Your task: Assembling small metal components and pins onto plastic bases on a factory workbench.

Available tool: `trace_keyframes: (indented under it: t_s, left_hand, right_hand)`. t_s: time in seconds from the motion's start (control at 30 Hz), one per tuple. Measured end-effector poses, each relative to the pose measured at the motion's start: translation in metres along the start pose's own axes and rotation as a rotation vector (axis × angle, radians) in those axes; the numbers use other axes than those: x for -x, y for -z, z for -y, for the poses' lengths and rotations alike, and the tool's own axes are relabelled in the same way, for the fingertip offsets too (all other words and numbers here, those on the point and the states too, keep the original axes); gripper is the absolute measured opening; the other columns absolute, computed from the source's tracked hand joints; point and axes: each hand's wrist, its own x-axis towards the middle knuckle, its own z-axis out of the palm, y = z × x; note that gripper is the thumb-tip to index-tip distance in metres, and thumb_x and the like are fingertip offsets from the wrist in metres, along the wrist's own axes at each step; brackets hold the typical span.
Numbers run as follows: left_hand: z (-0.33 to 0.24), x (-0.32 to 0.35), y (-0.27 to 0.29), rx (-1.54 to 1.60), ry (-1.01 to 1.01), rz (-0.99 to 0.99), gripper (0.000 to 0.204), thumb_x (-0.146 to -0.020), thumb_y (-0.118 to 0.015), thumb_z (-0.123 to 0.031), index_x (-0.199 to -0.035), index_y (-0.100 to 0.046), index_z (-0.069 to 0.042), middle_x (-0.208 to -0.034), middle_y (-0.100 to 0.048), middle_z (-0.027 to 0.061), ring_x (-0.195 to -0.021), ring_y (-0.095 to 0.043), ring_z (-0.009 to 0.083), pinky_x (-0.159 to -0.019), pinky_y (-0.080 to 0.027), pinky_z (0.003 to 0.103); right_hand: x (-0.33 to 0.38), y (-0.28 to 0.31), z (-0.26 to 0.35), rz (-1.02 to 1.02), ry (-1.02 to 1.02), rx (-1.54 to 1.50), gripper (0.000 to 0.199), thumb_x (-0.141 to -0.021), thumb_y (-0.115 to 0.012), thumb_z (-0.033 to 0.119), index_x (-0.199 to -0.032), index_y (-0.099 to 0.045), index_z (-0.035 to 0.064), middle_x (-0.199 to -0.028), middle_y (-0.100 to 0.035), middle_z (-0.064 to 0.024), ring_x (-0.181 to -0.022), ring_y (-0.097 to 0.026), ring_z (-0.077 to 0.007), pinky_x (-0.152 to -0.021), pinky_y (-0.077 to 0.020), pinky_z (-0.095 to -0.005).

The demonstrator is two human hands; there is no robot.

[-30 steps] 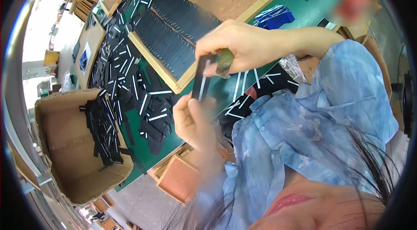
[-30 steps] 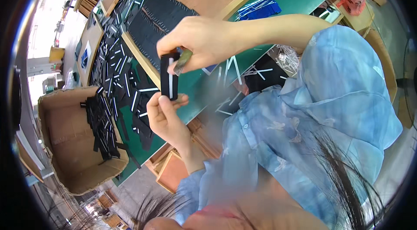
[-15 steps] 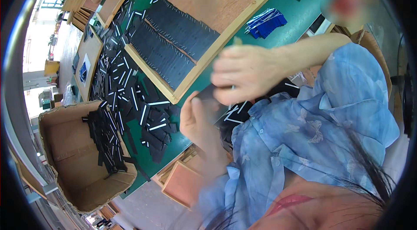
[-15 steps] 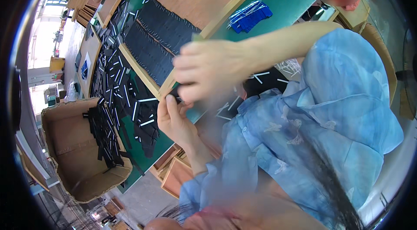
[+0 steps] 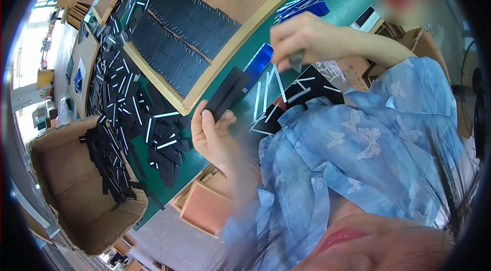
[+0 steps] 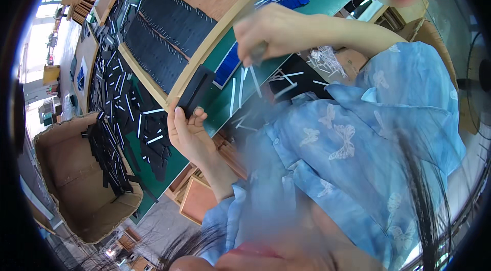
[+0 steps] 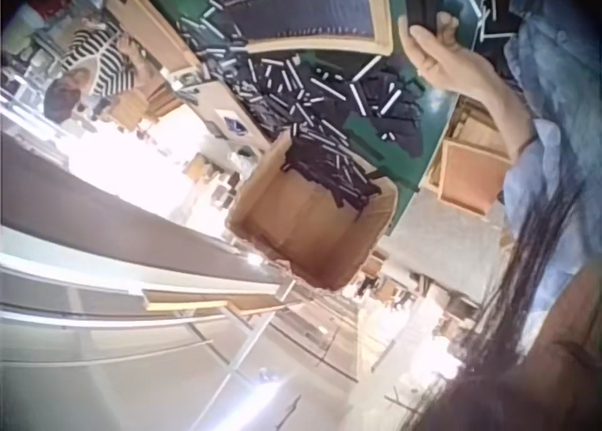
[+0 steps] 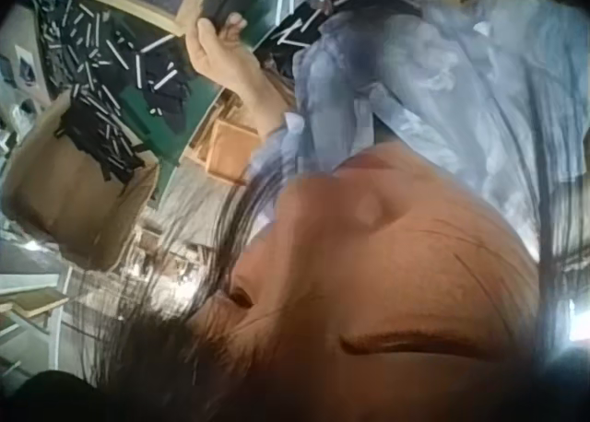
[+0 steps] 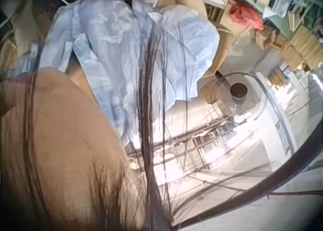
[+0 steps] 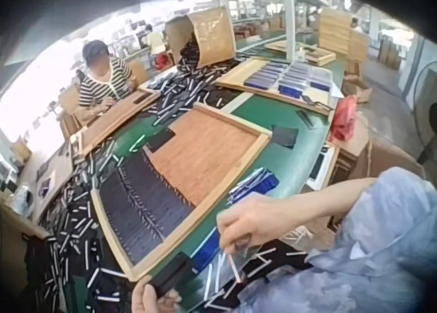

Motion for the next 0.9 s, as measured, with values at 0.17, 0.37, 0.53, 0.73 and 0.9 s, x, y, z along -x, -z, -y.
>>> trace_keyframes:
  t_s: [0.17, 0.37, 0.53, 0.73, 0.9]
  left_hand:
    - [0.000, 0.001, 0.010, -0.054, -0.075, -0.064, 0.030, -0.094, -0.048, -0.012, -0.115, -0.053, 0.009, -0.090, -0.063, 0.0172, -0.065, -0.062, 0.0174, -0.059, -0.053, 0.022]
    - [-0.001, 0.006, 0.013, -0.059, -0.109, -0.090, 0.032, -0.094, -0.049, -0.014, -0.117, -0.051, 0.008, -0.088, -0.063, 0.0172, -0.066, -0.061, 0.0174, -0.060, -0.053, 0.022]
    - [0.005, 0.003, 0.021, -0.068, -0.119, -0.115, 0.032, -0.095, -0.048, -0.020, -0.113, -0.052, 0.007, -0.087, -0.063, 0.0162, -0.067, -0.061, 0.0189, -0.060, -0.052, 0.024]
    - [0.007, -0.002, 0.028, -0.019, -0.117, -0.155, 0.044, -0.097, -0.037, -0.036, -0.102, -0.055, 0.004, -0.085, -0.063, 0.0170, -0.064, -0.060, 0.0221, -0.057, -0.049, 0.029]
    - [0.011, -0.003, 0.005, 0.010, 0.050, 0.046, 0.059, -0.098, -0.027, -0.046, -0.107, -0.055, 0.005, -0.096, -0.062, 0.0182, -0.076, -0.064, 0.0254, -0.062, -0.054, 0.029]
  right_hand:
    - [-0.006, -0.004, -0.015, 0.011, -0.125, 0.115, 0.033, -0.070, -0.075, 0.021, -0.100, -0.066, 0.0128, -0.100, -0.053, -0.0024, -0.082, -0.060, -0.0223, -0.069, -0.0475, -0.0334]
    - [-0.008, -0.007, -0.025, 0.091, -0.134, 0.088, 0.028, -0.070, -0.074, 0.019, -0.096, -0.066, 0.0109, -0.100, -0.053, -0.0013, -0.084, -0.060, -0.0220, -0.071, -0.0485, -0.0341]
    - [-0.008, -0.009, -0.026, 0.029, -0.048, 0.141, 0.030, -0.070, -0.073, 0.017, -0.097, -0.061, 0.0111, -0.099, -0.052, -0.0030, -0.078, -0.060, -0.0237, -0.066, -0.0485, -0.0342]
    - [-0.009, 0.004, -0.011, -0.023, 0.318, 0.359, 0.035, -0.069, -0.070, 0.008, -0.101, -0.055, 0.0118, -0.101, -0.051, -0.0057, -0.066, -0.058, -0.0230, -0.054, -0.0470, -0.0314]
    - [-0.009, 0.005, 0.011, -0.093, 0.344, 0.227, 0.040, -0.063, -0.073, 0.001, -0.097, -0.055, 0.0110, -0.102, -0.050, -0.0035, -0.067, -0.057, -0.0218, -0.053, -0.0459, -0.0303]
